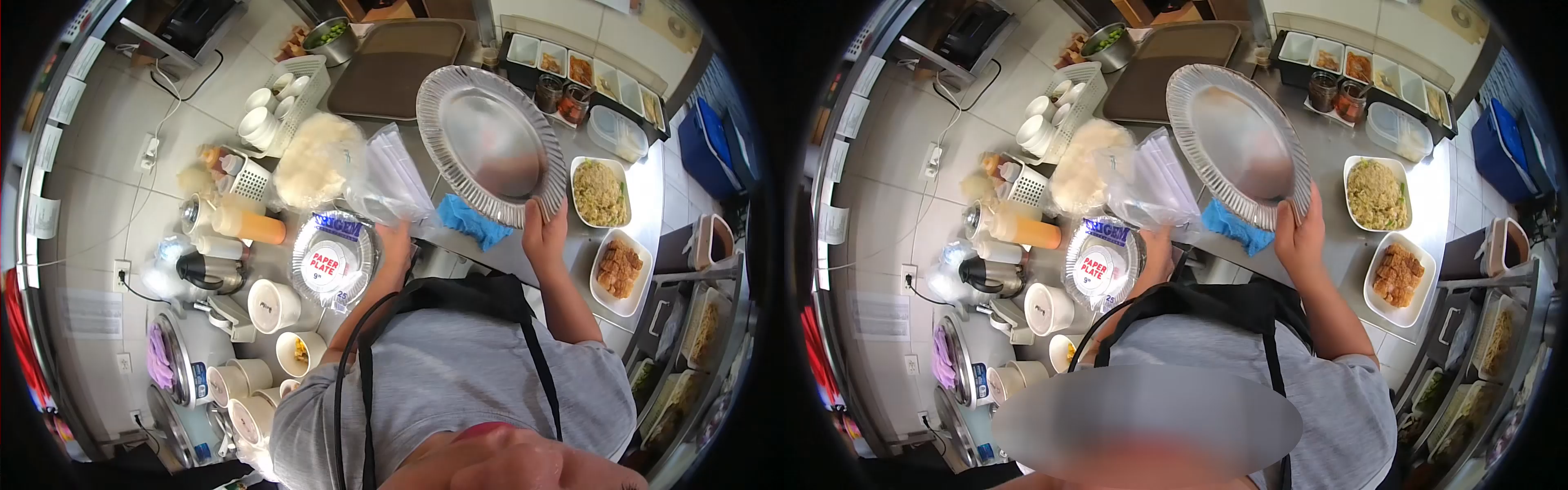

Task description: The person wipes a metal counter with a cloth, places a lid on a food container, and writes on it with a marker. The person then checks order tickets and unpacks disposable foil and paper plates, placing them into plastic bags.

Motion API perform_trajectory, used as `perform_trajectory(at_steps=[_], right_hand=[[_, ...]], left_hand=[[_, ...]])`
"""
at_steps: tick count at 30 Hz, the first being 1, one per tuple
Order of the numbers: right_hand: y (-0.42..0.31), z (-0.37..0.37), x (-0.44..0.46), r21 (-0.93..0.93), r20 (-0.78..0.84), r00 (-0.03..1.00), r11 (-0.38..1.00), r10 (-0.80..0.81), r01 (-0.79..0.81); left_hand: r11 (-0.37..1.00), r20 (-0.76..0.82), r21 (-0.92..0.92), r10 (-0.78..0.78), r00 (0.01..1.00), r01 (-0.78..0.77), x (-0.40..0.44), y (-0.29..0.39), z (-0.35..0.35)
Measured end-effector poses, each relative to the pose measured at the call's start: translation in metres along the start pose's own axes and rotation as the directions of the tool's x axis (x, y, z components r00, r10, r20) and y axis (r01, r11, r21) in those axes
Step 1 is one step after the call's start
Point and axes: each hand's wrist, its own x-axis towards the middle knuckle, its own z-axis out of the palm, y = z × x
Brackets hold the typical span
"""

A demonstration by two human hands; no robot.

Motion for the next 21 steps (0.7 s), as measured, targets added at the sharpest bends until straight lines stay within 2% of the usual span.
perform_trajectory(at_steps=[3,6,7,9,11,13,16,17,19,20,21], right_hand=[[0.002,0.008,0.012,-0.061,0.097,0.995,0.998,0.036,-0.031],[0.002,0.014,0.018,-0.047,0.11,0.994,0.999,0.002,0.003],[-0.001,0.015,0.021,-0.016,0.1,0.995,1.0,0.005,-0.004],[-0.014,0.011,0.03,0.041,0.081,0.997,0.999,0.019,-0.023],[-0.027,0.006,0.041,0.076,0.053,0.998,0.997,0.028,-0.032],[-0.036,0.004,0.057,0.172,0.003,1.0,0.985,0.002,-0.002],[-0.043,-0.001,0.076,0.268,-0.022,1.0,0.963,-0.008,0.013],[-0.047,-0.003,0.083,0.324,-0.031,0.999,0.946,0.043,-0.031],[-0.062,-0.013,0.104,0.288,0.028,0.995,0.953,0.092,-0.096],[-0.069,-0.016,0.114,0.269,0.058,0.991,0.954,0.118,-0.129],[-0.072,-0.016,0.126,0.414,0.069,0.979,0.887,0.193,-0.204]], left_hand=[[0.957,0.028,-0.033,-0.288,0.957,0.288,0.01,0.018,-0.004],[0.987,-0.051,-0.134,-0.096,0.994,0.088,0.023,0.029,-0.008],[0.997,-0.091,-0.069,-0.03,0.995,0.024,0.023,0.049,-0.004],[0.976,-0.164,0.104,0.205,0.965,-0.19,0.044,0.056,-0.002],[0.838,-0.083,0.372,0.457,0.885,-0.398,0.068,0.082,-0.003],[0.917,-0.055,0.162,0.378,0.924,-0.366,0.087,0.124,0.003],[0.991,0.105,-0.044,0.128,0.986,-0.124,0.107,0.176,0.001],[0.994,0.129,-0.051,0.103,0.986,-0.097,0.113,0.188,0.002],[0.997,0.177,-0.062,0.053,0.983,-0.043,0.124,0.21,0.005],[0.998,0.194,0.033,0.049,0.98,-0.056,0.127,0.22,0.007],[0.989,0.21,0.126,0.043,0.977,-0.071,0.13,0.23,0.008]])
